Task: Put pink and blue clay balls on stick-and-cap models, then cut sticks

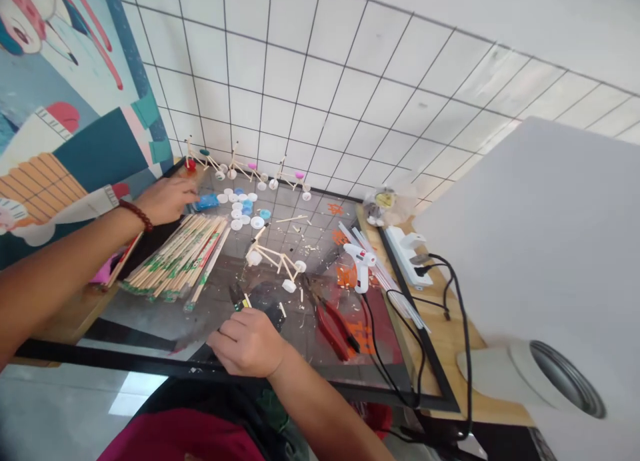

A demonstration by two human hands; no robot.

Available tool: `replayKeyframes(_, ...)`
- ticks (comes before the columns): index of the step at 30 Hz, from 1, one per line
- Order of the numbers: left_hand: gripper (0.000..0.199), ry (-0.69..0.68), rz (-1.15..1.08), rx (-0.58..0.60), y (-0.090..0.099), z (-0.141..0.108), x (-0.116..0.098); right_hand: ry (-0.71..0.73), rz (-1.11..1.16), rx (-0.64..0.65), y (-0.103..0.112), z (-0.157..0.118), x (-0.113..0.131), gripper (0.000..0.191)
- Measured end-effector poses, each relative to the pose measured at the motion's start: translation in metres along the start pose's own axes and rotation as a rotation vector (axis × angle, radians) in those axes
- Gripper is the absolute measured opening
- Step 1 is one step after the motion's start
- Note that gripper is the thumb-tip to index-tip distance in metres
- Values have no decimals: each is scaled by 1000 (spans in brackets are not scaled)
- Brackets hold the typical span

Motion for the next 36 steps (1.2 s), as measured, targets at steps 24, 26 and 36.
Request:
replayKeyframes(24, 12, 353, -1001, -130, 17, -153, -108, -603, 447, -122, 29, 6, -7, 65)
replayKeyframes(26, 14, 479, -1216, -128, -17, -191, -138, -796, 684, -124, 30, 5, 9, 68)
replayKeyframes(36, 20, 636, -1297, 314, -44, -243, -168, -895, 652, -75, 47, -25, 56, 49)
Point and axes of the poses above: each hand's wrist, its own z-axis towards the middle knuckle, its own y-axis out of the back of the hand, x = y × z, the point moved 2 cm from there along z, towards the middle knuckle, and after that the axes turned 11 degrees about -z, right-handed, at the moved point
